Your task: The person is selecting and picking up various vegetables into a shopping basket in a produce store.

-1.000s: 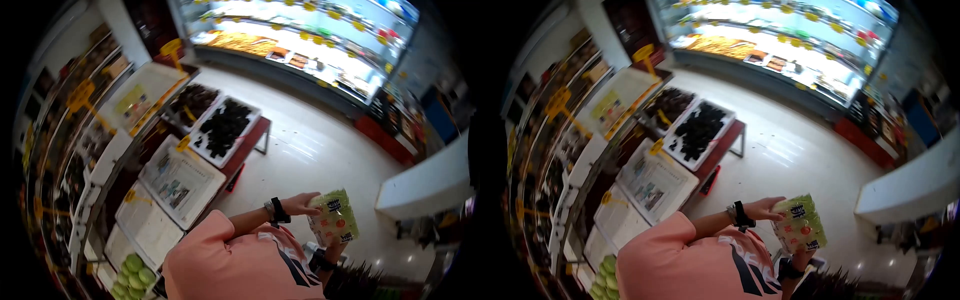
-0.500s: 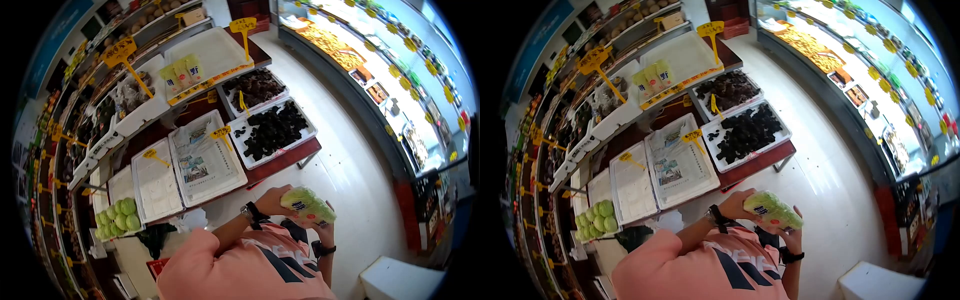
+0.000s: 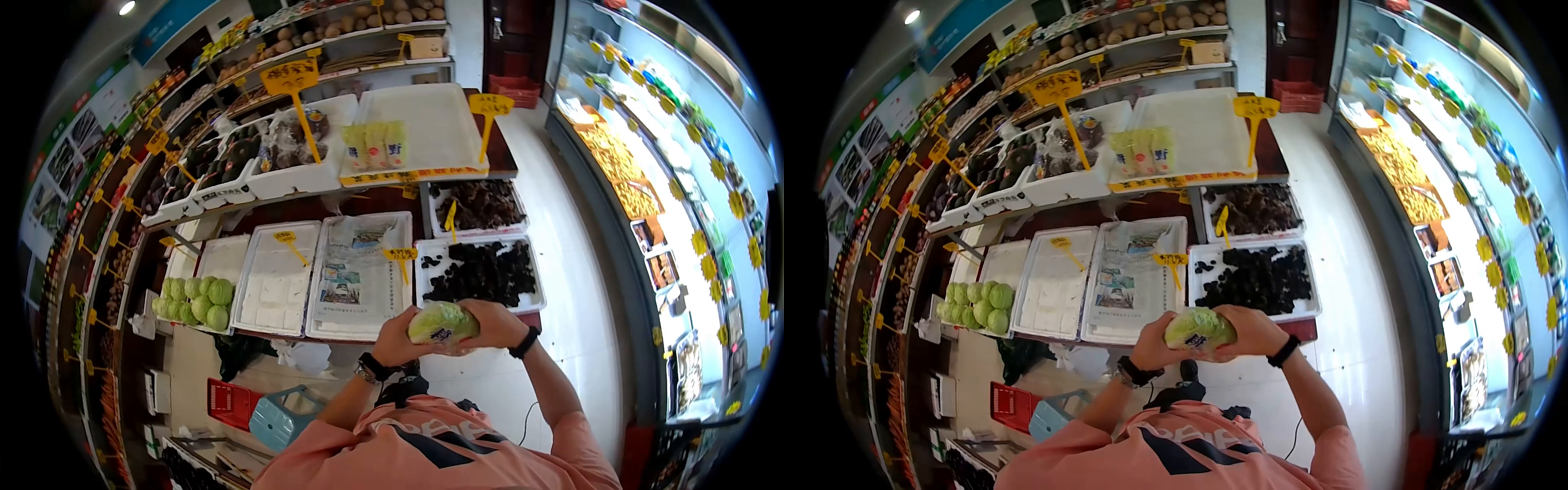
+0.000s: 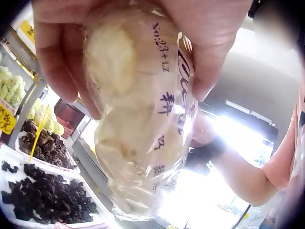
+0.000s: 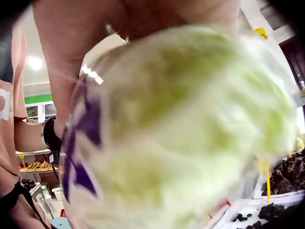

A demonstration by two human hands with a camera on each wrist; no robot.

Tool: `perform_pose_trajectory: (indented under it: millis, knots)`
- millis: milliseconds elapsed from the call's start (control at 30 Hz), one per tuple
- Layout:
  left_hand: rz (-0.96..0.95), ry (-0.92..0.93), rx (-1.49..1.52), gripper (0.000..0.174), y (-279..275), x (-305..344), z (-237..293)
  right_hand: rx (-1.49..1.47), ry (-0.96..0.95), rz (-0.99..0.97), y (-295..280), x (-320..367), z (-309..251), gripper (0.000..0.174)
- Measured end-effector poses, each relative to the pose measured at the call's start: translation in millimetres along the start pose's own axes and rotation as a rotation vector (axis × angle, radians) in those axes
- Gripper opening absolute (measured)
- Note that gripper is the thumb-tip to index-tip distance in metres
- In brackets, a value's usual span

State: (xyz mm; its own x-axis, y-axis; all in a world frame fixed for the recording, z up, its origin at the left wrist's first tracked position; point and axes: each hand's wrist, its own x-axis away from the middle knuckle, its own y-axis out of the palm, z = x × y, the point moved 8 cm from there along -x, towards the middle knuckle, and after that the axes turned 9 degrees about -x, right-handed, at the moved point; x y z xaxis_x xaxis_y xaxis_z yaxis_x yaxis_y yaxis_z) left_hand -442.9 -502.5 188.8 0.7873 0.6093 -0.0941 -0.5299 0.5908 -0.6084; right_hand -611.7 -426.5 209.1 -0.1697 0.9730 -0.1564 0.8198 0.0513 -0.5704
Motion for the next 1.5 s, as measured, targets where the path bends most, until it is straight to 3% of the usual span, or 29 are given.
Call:
perform_pose_trajectory:
  millis: [200, 267, 400, 467, 533, 633, 733, 767, 867, 900, 967, 1033, 1167, 1300, 1500]
  knots:
    - [0.154, 0.107, -0.069, 0.071, -97, -70, -24, 0.126, -0.168, 0.083, -72, -118, -23, 0.071]
    - [0.302, 0.228, 0.001, 0.068, -139, -98, -35, 0.220, -0.233, 0.219, -117, -163, -51, 0.068]
    - [0.555, 0.300, -0.280, 0.071, -215, -160, -70, 0.280, -0.263, 0.548, -199, -259, -64, 0.073]
    - [0.655, 0.248, -0.337, 0.072, -241, -200, -93, 0.203, -0.273, 0.547, -223, -322, -76, 0.073]
    - [0.694, 0.193, -0.355, 0.074, -249, -228, -119, 0.307, -0.307, 0.516, -244, -384, -68, 0.071]
    - [0.664, 0.103, -0.342, 0.080, -238, -262, -161, 0.382, -0.143, 0.463, -259, -463, -23, 0.070]
    - [0.639, 0.026, -0.583, 0.083, -211, -275, -185, 0.487, -0.006, 0.276, -250, -517, 41, 0.071]
    - [0.636, -0.014, -0.579, 0.076, -205, -277, -190, 0.546, 0.011, 0.225, -249, -532, 73, 0.072]
    - [0.657, -0.016, -0.728, 0.071, -191, -277, -197, 0.387, 0.060, 0.052, -224, -549, 117, 0.063]
    - [0.692, -0.034, -0.717, 0.057, -192, -277, -197, 0.346, 0.099, -0.008, -214, -554, 130, 0.062]
    - [0.697, -0.056, -0.725, 0.049, -195, -282, -203, 0.257, 0.184, -0.092, -199, -563, 155, 0.062]
    - [0.739, -0.048, -0.746, 0.032, -198, -289, -207, 0.211, 0.149, -0.166, -180, -574, 150, 0.060]
    - [0.764, -0.081, -0.700, 0.027, -203, -293, -209, 0.194, 0.185, -0.352, -154, -587, 141, 0.058]
    - [0.742, -0.092, -0.630, 0.029, -211, -288, -204, -0.082, 0.162, -0.349, -160, -580, 170, 0.063]
    - [0.729, -0.101, -0.531, 0.025, -220, -286, -203, -0.101, 0.127, -0.172, -172, -542, 186, 0.057]
